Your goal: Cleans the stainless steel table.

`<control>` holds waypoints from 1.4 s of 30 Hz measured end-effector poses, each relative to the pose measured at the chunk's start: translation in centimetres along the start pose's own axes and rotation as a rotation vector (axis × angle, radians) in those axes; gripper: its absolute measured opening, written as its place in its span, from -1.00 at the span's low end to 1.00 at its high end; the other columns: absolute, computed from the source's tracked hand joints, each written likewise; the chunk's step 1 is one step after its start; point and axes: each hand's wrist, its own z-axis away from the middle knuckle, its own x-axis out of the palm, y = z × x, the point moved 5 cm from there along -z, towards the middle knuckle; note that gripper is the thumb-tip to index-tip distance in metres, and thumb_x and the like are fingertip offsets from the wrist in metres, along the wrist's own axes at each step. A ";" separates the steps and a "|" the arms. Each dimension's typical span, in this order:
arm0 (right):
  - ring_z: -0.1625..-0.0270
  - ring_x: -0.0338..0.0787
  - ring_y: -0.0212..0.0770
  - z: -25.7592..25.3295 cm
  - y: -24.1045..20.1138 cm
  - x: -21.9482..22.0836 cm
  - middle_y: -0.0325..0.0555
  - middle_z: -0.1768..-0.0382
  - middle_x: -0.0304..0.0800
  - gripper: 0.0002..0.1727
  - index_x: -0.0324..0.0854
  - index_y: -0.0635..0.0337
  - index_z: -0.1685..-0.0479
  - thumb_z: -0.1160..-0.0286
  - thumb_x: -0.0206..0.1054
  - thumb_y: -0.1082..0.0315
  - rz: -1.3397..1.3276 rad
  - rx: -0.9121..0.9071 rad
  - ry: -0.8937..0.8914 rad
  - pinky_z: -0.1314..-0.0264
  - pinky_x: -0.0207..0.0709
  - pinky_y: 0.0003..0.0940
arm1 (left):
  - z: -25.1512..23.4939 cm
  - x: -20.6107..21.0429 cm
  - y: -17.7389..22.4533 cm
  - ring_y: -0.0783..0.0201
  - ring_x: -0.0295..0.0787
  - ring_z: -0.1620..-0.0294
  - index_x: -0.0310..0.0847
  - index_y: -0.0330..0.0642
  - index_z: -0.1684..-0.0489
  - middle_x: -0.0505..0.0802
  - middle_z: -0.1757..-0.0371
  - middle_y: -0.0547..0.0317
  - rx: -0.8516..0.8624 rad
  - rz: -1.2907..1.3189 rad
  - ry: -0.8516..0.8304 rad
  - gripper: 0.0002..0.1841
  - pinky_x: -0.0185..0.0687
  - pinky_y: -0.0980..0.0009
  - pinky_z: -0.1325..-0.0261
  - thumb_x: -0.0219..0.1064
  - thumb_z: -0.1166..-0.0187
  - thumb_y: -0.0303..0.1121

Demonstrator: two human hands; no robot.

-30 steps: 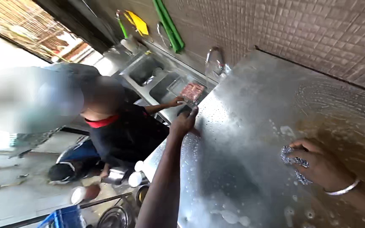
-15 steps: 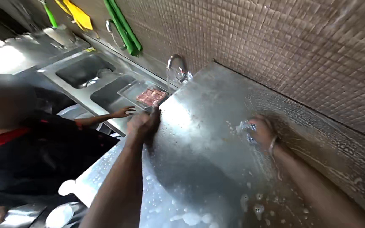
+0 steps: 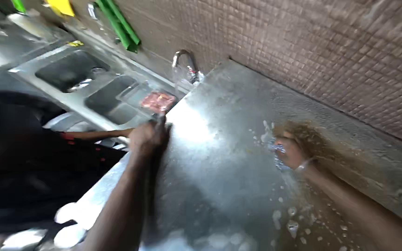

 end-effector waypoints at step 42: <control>0.01 0.84 0.05 7.0 -7.0 2.9 0.08 0.12 0.83 -0.79 0.89 0.17 0.16 -0.35 0.49 0.26 -0.088 -0.032 -0.101 -0.11 0.72 0.04 | -0.8 0.2 -1.7 -0.52 0.75 -0.12 0.75 -0.34 0.18 0.83 0.07 -0.49 0.034 0.008 -0.098 0.04 0.49 -0.57 -0.05 -0.39 -0.61 0.54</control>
